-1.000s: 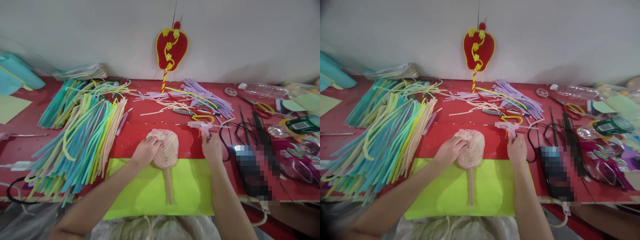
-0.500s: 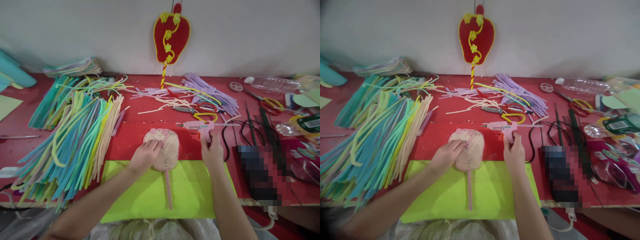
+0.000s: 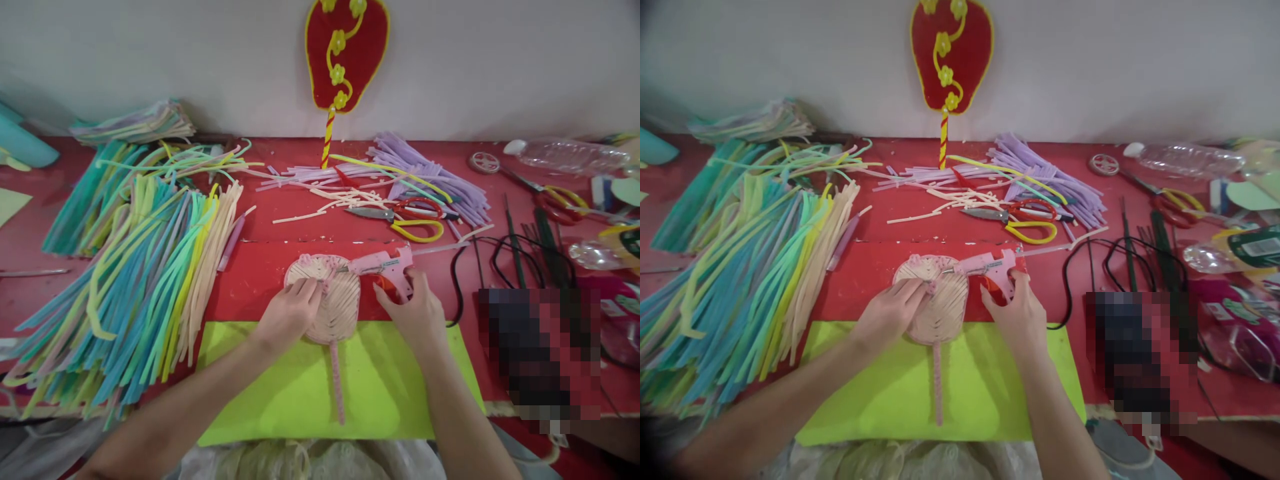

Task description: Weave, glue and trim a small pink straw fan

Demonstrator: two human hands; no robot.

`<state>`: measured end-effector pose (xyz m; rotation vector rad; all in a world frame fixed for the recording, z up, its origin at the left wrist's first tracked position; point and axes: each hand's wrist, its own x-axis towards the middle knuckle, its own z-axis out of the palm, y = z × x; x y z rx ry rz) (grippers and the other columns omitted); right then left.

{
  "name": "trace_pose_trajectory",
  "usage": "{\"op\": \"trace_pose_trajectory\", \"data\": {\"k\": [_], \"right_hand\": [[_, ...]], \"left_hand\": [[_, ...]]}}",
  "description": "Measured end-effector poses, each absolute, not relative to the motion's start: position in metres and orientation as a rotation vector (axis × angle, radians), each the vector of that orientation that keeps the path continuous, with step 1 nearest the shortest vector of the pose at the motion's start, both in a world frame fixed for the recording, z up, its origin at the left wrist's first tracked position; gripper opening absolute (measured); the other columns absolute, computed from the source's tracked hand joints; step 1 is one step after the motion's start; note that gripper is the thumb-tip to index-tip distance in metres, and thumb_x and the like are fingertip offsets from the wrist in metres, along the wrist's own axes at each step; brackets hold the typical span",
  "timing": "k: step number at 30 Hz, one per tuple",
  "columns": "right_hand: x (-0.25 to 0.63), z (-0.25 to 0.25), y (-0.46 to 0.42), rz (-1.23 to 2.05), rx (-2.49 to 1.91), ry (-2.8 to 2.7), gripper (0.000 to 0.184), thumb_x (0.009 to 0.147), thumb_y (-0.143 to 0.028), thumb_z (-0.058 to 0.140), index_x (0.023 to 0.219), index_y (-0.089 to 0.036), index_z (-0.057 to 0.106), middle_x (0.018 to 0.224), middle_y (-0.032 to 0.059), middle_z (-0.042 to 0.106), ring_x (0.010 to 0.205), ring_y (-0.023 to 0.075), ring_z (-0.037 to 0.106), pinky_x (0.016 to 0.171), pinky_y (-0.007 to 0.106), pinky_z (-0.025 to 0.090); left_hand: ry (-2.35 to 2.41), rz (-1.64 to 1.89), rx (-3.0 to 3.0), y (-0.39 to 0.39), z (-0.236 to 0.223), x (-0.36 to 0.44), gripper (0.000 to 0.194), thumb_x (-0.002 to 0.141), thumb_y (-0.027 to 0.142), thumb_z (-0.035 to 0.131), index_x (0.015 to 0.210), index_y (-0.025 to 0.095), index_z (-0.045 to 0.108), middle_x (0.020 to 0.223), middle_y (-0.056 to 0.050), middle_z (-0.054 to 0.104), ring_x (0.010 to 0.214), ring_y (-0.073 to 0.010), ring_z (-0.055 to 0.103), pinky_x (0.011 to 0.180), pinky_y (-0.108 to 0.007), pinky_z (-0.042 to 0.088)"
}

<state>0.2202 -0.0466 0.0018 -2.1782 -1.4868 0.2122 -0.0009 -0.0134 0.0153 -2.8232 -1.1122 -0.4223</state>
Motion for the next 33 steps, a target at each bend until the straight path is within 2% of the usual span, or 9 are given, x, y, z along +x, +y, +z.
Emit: {"op": "trace_pose_trajectory", "data": {"k": [10, 17, 23, 33], "right_hand": [[0.2223, -0.0038, -0.0469, 0.155, -2.265, -1.526, 0.049, 0.067, -0.051, 0.055, 0.104, -0.02, 0.048, 0.091, 0.0088, 0.065, 0.073, 0.0246, 0.062, 0.059, 0.033, 0.043], [0.2176, -0.0056, -0.0468, 0.086, -2.219, -1.533, 0.046, 0.071, -0.049, 0.053, 0.104, -0.018, 0.049, 0.09, 0.0104, 0.065, 0.071, 0.0242, 0.062, 0.057, 0.033, 0.043], [0.2182, -0.0036, -0.0461, 0.126, -2.203, -1.518, 0.042, 0.073, -0.05, 0.049, 0.101, -0.018, 0.048, 0.082, 0.0095, 0.065, 0.066, 0.0223, 0.06, 0.055, 0.031, 0.042], [0.221, -0.0046, -0.047, 0.146, -2.196, -1.566, 0.039, 0.075, -0.047, 0.048, 0.1, -0.017, 0.047, 0.079, 0.0094, 0.064, 0.062, 0.0218, 0.058, 0.051, 0.029, 0.04]], "left_hand": [[-1.169, -0.624, -2.783, -0.0097, 0.0095, -0.008, 0.019, 0.086, 0.015, 0.044, 0.098, 0.008, 0.058, 0.094, -0.008, 0.065, 0.083, -0.0146, 0.062, 0.067, -0.024, 0.055], [-1.201, -0.601, -2.869, -0.008, 0.0054, -0.01, 0.024, 0.088, 0.014, 0.038, 0.102, 0.009, 0.057, 0.099, -0.008, 0.064, 0.092, -0.0173, 0.061, 0.074, -0.028, 0.056], [-1.22, -0.597, -2.884, -0.008, 0.0067, -0.0103, 0.027, 0.09, 0.013, 0.034, 0.102, 0.011, 0.058, 0.098, -0.008, 0.064, 0.092, -0.0168, 0.061, 0.077, -0.029, 0.055], [-1.253, -0.632, -2.863, -0.0082, 0.0066, -0.008, 0.024, 0.089, 0.014, 0.037, 0.1, 0.011, 0.059, 0.097, -0.008, 0.065, 0.091, -0.0173, 0.061, 0.079, -0.031, 0.055]]}}
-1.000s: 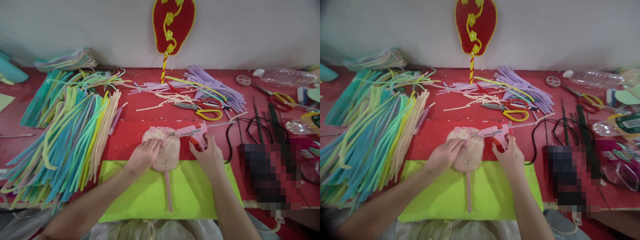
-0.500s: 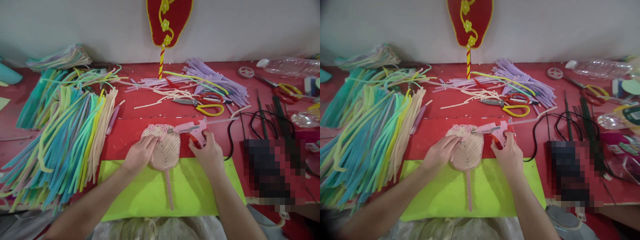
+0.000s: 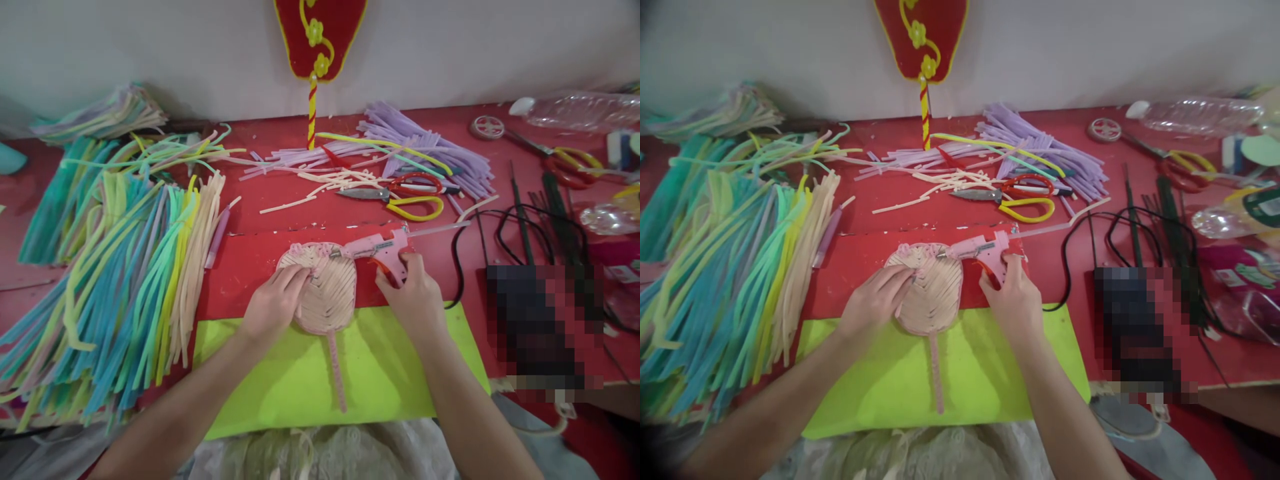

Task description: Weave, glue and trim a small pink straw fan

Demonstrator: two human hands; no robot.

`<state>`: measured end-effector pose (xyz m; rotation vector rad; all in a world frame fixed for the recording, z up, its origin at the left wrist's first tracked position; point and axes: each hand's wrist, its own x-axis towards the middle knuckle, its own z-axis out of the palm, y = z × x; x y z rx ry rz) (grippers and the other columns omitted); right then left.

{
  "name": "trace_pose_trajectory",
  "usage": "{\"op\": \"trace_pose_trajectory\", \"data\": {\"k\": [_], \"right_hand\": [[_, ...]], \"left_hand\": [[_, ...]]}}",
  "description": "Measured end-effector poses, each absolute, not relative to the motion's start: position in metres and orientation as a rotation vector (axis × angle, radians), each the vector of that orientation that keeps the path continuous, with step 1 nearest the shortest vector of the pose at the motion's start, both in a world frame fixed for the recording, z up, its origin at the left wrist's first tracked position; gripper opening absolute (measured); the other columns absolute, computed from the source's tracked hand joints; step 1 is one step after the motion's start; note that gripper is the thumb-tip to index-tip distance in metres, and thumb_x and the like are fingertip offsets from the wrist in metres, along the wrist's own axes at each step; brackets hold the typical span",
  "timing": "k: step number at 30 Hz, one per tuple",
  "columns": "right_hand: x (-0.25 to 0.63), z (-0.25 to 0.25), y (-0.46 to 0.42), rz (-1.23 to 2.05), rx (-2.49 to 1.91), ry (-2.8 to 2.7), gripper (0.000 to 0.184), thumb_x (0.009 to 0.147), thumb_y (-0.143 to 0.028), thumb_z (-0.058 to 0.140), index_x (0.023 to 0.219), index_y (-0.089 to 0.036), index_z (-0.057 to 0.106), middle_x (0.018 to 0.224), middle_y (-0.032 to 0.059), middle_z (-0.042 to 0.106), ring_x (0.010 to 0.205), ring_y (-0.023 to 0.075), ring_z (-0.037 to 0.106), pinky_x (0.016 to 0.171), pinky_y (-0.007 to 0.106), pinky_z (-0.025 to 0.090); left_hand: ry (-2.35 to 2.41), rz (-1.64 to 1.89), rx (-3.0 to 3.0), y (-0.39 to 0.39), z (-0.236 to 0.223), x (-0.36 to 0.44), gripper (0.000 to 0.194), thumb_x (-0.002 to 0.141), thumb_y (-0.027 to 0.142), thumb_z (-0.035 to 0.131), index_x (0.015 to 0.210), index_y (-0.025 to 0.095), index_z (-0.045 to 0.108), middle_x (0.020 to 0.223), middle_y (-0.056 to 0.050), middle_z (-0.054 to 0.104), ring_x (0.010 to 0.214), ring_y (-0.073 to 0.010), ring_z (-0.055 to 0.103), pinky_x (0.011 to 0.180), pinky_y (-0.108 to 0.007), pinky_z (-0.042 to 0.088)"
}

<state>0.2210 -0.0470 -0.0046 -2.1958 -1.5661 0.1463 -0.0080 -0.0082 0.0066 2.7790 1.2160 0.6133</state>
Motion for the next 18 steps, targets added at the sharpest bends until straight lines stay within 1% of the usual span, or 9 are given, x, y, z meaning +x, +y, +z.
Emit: {"op": "trace_pose_trajectory", "data": {"k": [5, 8, 14, 18], "right_hand": [[0.2212, -0.0034, -0.0473, 0.202, -2.206, -1.544, 0.038, 0.075, -0.045, 0.05, 0.101, -0.018, 0.047, 0.084, 0.0101, 0.064, 0.067, 0.0219, 0.059, 0.054, 0.03, 0.042], [0.2208, -0.0021, -0.048, 0.224, -2.223, -1.535, 0.038, 0.075, -0.044, 0.05, 0.102, -0.018, 0.046, 0.083, 0.0095, 0.064, 0.067, 0.0217, 0.059, 0.055, 0.031, 0.042], [0.2215, -0.0032, -0.0485, 0.221, -2.215, -1.544, 0.039, 0.076, -0.044, 0.049, 0.104, -0.018, 0.046, 0.082, 0.0089, 0.064, 0.064, 0.0206, 0.058, 0.054, 0.03, 0.04], [0.2225, -0.0042, -0.0487, 0.222, -2.214, -1.556, 0.039, 0.076, -0.043, 0.05, 0.105, -0.018, 0.046, 0.084, 0.0093, 0.064, 0.065, 0.0209, 0.058, 0.054, 0.03, 0.041]], "left_hand": [[1.239, 0.62, 2.72, -0.0063, 0.0052, -0.0081, 0.021, 0.088, 0.017, 0.041, 0.096, 0.014, 0.06, 0.096, -0.007, 0.065, 0.09, -0.0163, 0.062, 0.081, -0.03, 0.055], [1.225, 0.638, 2.692, -0.0049, 0.0047, -0.0077, 0.019, 0.087, 0.019, 0.044, 0.093, 0.014, 0.061, 0.095, -0.006, 0.066, 0.089, -0.0161, 0.062, 0.081, -0.031, 0.054], [1.201, 0.723, 2.702, -0.0051, 0.0089, -0.0048, 0.019, 0.086, 0.019, 0.044, 0.095, 0.014, 0.06, 0.09, -0.006, 0.066, 0.084, -0.0147, 0.062, 0.077, -0.028, 0.055], [1.199, 0.738, 2.718, -0.0064, 0.0113, -0.0042, 0.021, 0.085, 0.017, 0.046, 0.103, 0.013, 0.058, 0.093, -0.006, 0.066, 0.085, -0.0148, 0.062, 0.077, -0.027, 0.054]]}}
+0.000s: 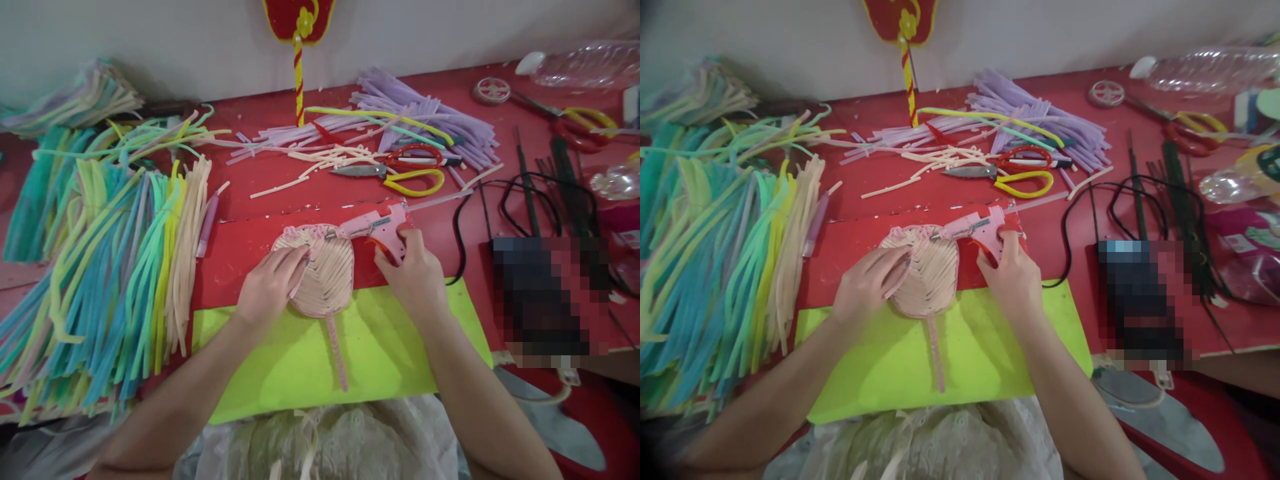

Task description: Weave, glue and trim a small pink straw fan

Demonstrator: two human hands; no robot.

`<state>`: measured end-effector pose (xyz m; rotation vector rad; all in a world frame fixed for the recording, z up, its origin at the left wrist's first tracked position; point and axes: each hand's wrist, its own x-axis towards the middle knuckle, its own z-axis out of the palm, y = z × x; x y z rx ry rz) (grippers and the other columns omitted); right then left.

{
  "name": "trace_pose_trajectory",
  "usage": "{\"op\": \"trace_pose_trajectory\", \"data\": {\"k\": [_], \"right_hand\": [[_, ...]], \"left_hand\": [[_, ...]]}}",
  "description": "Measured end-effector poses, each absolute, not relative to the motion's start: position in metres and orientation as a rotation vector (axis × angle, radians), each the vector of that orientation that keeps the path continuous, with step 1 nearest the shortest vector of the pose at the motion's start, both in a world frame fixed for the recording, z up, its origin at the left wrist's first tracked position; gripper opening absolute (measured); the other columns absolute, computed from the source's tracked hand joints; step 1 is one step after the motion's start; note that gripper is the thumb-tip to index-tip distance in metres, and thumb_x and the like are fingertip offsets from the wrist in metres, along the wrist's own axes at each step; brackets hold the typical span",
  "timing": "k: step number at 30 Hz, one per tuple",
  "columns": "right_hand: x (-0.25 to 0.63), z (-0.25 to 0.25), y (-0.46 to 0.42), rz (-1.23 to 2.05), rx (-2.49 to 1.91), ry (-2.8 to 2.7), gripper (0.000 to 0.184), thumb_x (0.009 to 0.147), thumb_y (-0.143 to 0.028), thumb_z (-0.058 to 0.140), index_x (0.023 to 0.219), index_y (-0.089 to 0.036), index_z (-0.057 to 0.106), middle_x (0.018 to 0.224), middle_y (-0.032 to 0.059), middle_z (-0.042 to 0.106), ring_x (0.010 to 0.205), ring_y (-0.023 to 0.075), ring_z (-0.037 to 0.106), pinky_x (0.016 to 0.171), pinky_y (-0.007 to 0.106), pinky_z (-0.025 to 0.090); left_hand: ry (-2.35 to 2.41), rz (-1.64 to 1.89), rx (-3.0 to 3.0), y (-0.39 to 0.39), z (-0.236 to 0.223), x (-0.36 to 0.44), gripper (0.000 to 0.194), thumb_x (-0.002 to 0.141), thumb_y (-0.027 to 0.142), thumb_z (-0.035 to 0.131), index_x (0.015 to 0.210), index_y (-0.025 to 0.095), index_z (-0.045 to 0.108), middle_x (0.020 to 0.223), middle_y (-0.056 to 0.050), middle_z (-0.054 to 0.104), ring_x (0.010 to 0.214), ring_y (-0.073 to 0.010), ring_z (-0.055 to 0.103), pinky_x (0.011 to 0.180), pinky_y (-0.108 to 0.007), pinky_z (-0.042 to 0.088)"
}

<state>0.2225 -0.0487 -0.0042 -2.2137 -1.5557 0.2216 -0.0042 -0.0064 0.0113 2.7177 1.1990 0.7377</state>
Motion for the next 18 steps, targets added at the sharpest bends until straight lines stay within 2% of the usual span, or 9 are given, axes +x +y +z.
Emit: {"op": "trace_pose_trajectory", "data": {"k": [18], "right_hand": [[0.2242, -0.0064, -0.0541, 0.207, -2.164, -1.603, 0.036, 0.078, -0.043, 0.047, 0.105, -0.019, 0.044, 0.086, 0.0091, 0.063, 0.069, 0.0213, 0.059, 0.055, 0.03, 0.042]], "left_hand": [[1.179, 0.78, 2.713, -0.0056, 0.0087, -0.0053, 0.023, 0.086, 0.016, 0.045, 0.103, 0.016, 0.06, 0.093, -0.005, 0.067, 0.084, -0.0139, 0.062, 0.079, -0.028, 0.054]]}}
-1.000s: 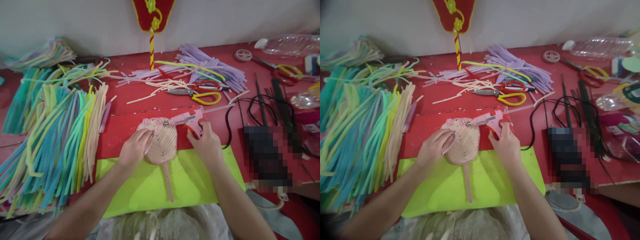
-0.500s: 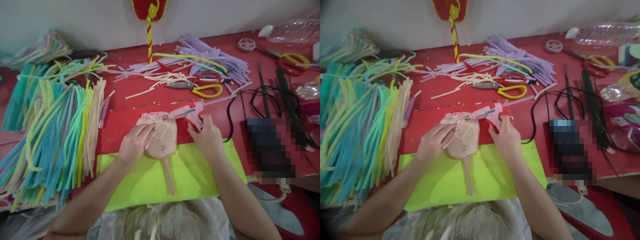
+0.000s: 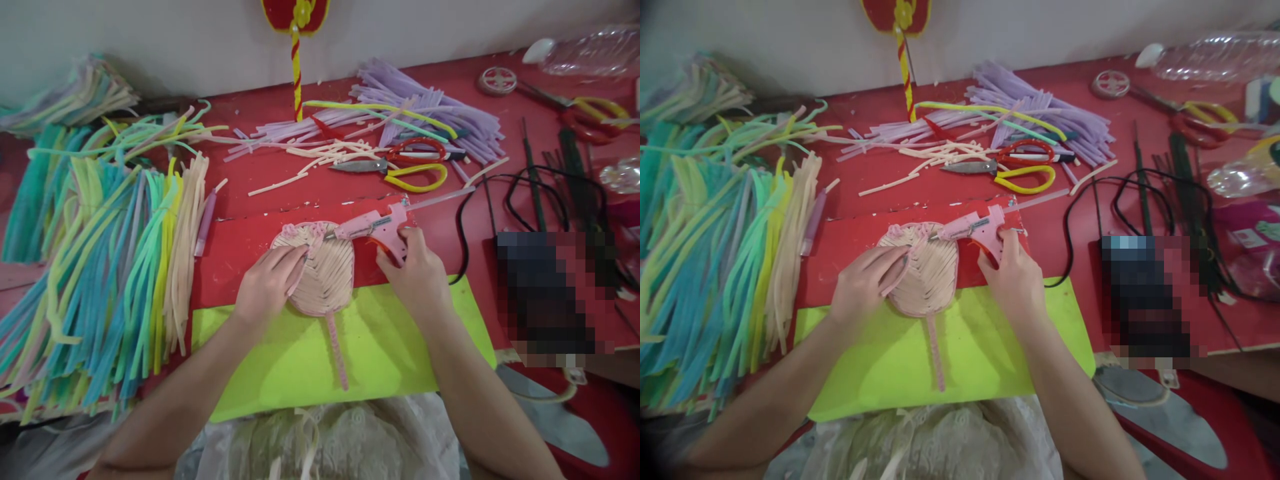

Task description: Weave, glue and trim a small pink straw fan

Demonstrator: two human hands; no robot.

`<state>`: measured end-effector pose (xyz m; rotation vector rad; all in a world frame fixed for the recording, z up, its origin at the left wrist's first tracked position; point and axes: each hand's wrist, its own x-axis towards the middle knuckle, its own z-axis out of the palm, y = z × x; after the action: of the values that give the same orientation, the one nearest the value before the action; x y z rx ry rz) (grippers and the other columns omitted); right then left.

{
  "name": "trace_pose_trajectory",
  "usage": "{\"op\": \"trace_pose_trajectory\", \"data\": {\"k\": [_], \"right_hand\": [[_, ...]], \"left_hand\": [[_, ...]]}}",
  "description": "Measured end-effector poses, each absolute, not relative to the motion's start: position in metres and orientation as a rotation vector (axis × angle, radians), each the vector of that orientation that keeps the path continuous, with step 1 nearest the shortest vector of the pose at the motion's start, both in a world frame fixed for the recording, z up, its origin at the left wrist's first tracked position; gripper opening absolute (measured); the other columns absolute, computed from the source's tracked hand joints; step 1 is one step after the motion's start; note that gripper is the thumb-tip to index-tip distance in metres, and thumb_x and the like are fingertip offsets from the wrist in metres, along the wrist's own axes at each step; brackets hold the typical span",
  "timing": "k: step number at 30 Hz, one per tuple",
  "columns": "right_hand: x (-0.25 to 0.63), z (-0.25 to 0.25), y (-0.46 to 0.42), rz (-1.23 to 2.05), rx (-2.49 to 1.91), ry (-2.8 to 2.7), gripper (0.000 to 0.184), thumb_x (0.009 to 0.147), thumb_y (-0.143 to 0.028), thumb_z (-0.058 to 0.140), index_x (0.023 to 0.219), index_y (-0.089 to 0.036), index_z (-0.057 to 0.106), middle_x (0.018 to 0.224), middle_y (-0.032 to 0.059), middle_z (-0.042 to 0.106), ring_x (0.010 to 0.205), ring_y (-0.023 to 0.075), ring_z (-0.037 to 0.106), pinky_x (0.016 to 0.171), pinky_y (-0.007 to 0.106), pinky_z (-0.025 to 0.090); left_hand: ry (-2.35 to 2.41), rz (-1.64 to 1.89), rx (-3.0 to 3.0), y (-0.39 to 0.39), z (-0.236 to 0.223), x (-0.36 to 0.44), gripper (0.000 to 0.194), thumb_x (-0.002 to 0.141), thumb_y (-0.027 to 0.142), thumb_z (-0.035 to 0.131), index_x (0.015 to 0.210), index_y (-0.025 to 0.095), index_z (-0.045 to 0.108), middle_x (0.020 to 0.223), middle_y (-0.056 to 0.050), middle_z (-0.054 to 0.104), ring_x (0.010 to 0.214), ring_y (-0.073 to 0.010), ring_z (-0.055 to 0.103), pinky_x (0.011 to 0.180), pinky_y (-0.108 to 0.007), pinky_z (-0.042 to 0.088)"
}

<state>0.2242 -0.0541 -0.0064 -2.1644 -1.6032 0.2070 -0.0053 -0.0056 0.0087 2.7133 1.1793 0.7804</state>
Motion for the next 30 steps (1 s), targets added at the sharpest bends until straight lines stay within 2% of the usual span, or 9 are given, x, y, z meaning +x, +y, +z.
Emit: {"op": "trace_pose_trajectory", "data": {"k": [30], "right_hand": [[0.2197, -0.0026, -0.0531, 0.174, -2.195, -1.606, 0.033, 0.083, -0.041, 0.04, 0.105, -0.017, 0.044, 0.088, 0.0109, 0.061, 0.066, 0.0215, 0.058, 0.056, 0.032, 0.042]], "left_hand": [[1.175, 0.835, 2.655, -0.0048, 0.0098, -0.0039, 0.02, 0.085, 0.017, 0.046, 0.1, 0.015, 0.061, 0.093, -0.005, 0.067, 0.085, -0.0138, 0.062, 0.078, -0.027, 0.054]]}}
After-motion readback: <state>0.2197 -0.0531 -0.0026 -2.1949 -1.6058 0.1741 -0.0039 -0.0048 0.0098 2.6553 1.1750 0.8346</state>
